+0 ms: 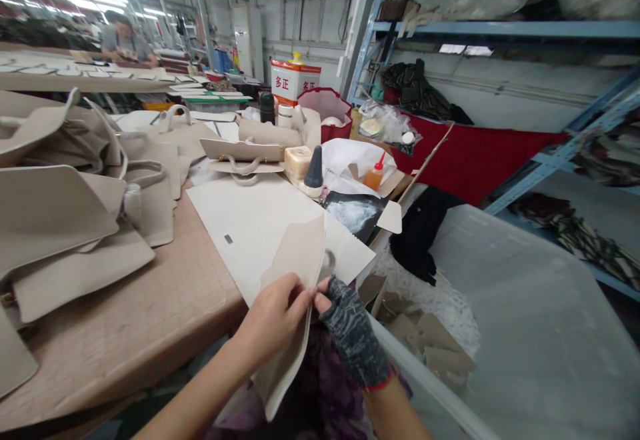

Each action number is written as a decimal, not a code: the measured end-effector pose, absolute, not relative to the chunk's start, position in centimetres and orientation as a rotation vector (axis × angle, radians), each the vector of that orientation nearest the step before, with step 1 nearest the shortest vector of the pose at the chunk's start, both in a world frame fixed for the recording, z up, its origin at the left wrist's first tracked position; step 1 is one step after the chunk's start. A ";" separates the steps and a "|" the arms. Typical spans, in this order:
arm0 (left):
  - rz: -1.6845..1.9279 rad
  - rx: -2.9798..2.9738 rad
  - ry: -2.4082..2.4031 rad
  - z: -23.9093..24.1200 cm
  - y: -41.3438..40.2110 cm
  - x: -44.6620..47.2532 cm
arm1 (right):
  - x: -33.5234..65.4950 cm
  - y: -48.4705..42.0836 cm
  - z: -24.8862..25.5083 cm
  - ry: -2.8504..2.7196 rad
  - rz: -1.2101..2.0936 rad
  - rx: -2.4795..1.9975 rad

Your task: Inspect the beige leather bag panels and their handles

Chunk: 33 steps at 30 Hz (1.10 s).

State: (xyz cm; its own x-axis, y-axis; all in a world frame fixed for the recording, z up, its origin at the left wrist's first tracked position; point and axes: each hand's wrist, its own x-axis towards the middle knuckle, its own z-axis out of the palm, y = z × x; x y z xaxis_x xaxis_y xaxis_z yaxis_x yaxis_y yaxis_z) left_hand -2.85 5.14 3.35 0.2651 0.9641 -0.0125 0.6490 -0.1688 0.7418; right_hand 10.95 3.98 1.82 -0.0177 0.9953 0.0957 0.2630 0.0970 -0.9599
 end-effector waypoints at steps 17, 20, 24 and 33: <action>0.671 1.830 1.377 5.1 2.4 -3.3 | 10.0 1.5 3.8 -1.546 0.766 -1.372; 0.639 1.831 1.350 6.1 2.0 -3.3 | 10.1 1.2 3.6 -1.545 0.731 -1.406; 0.566 1.917 1.393 6.7 1.5 -2.9 | 10.0 0.7 3.4 -1.544 0.684 -1.446; 0.395 2.053 1.528 6.9 1.5 -2.8 | 9.6 0.3 3.0 -1.569 0.620 -1.416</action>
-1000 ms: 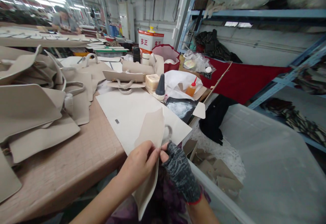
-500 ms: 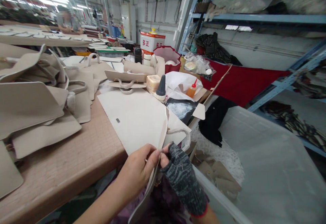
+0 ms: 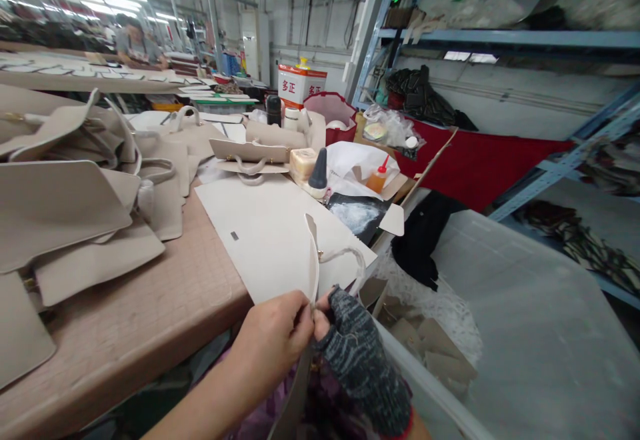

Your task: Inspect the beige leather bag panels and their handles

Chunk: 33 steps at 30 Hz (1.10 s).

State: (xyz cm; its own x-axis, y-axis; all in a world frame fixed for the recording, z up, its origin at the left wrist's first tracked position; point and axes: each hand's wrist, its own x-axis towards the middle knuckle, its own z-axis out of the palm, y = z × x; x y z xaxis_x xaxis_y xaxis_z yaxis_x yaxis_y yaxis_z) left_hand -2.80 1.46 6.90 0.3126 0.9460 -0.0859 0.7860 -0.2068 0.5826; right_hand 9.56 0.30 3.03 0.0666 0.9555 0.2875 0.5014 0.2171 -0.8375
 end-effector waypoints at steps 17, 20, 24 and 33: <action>0.975 2.660 1.706 5.9 3.3 -3.0 | 13.9 1.6 2.6 -1.369 0.800 -1.350; 0.997 2.712 1.684 5.1 2.8 -1.5 | 12.1 1.3 3.6 -1.369 0.712 -1.291; 1.048 2.645 1.624 4.6 2.5 -1.2 | 11.6 1.4 3.5 -1.481 0.453 -1.382; 1.335 2.379 1.665 5.9 2.8 -3.5 | 15.3 3.0 -0.4 -1.724 0.295 -1.340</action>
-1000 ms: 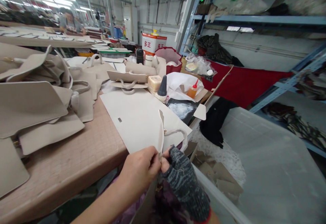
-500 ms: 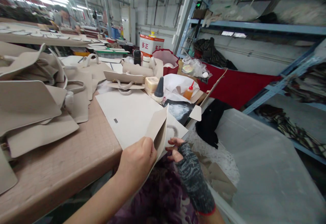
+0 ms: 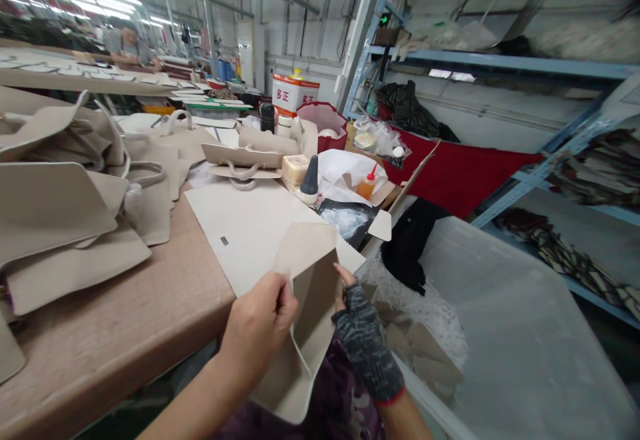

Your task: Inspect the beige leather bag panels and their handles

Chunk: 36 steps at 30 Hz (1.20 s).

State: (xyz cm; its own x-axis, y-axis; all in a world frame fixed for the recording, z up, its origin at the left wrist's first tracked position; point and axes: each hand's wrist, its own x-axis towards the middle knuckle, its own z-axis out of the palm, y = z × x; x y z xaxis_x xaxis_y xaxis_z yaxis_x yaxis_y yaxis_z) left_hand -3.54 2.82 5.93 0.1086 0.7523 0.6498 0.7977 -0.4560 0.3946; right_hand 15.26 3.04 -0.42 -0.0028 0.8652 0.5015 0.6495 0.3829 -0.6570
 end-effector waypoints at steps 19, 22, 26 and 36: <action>-1.168 -3.329 -1.377 10.3 8.1 -7.1 | 18.2 4.6 7.8 -2.250 0.792 -0.966; -1.106 -3.457 -1.583 9.3 8.3 -7.1 | 18.5 4.7 7.6 -2.212 0.882 -0.995; -1.263 -3.393 -1.829 7.5 7.7 -6.4 | 18.0 3.9 6.5 -2.036 1.086 -1.023; -1.444 -3.008 -2.271 4.8 4.3 -5.9 | 14.2 0.3 1.2 -2.007 -0.160 -1.427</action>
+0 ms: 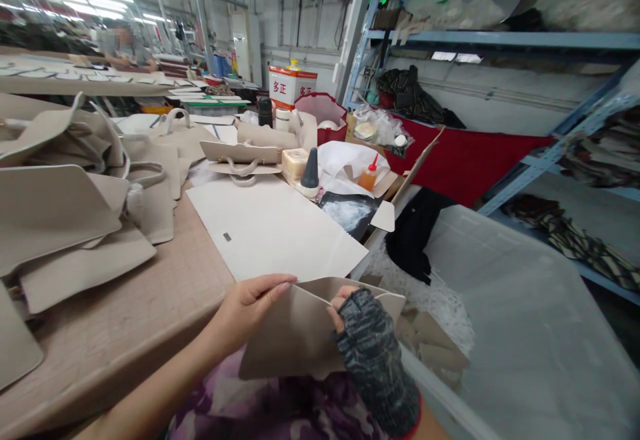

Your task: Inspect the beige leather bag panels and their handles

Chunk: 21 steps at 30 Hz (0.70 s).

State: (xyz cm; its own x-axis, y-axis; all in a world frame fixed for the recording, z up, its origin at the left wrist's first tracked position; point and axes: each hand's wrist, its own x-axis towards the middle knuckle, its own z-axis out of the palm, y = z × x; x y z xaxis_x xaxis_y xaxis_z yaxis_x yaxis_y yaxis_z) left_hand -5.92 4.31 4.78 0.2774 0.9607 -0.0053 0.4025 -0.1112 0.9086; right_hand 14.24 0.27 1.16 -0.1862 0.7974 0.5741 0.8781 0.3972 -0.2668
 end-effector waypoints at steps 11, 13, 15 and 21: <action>0.610 1.793 1.126 5.6 3.5 -6.5 | 15.6 0.8 1.1 -2.073 0.052 -1.371; 0.587 1.772 1.130 5.5 3.6 -6.4 | 15.5 0.8 0.8 -2.009 0.093 -1.386; 0.569 1.765 1.123 5.3 3.7 -6.5 | 15.4 0.8 0.7 -2.004 0.128 -1.414; 0.459 1.908 1.093 5.4 3.7 -7.0 | 15.3 0.9 0.5 -2.107 0.051 -1.465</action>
